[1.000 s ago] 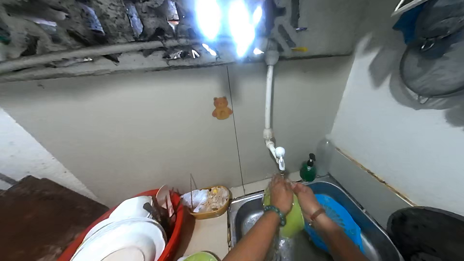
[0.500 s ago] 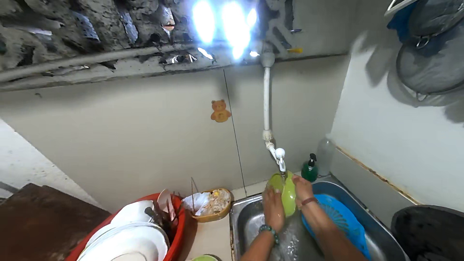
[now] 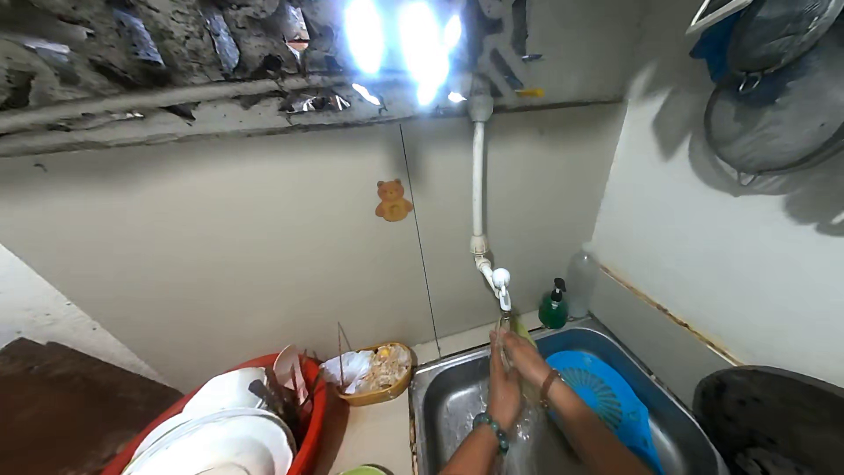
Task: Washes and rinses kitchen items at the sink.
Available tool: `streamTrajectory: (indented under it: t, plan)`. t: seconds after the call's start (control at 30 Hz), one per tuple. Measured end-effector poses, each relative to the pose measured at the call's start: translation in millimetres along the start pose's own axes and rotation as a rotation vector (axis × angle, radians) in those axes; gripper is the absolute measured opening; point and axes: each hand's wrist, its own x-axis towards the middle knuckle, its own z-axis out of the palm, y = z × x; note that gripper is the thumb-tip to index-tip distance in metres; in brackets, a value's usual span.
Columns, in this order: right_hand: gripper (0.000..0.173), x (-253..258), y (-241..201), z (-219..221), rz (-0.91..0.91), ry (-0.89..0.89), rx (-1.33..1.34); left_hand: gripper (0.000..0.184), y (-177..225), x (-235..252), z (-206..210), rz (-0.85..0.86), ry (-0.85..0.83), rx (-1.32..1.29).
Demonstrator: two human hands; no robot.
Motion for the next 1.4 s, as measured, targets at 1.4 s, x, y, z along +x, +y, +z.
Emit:
streamTrajectory:
  t: [1.4]
  plan:
    - [0.077, 11.2, 61.8, 24.8, 0.114, -0.073, -0.833, 0.055, -4.1, -35.7, -13.5, -0.508, 0.226, -0.595]
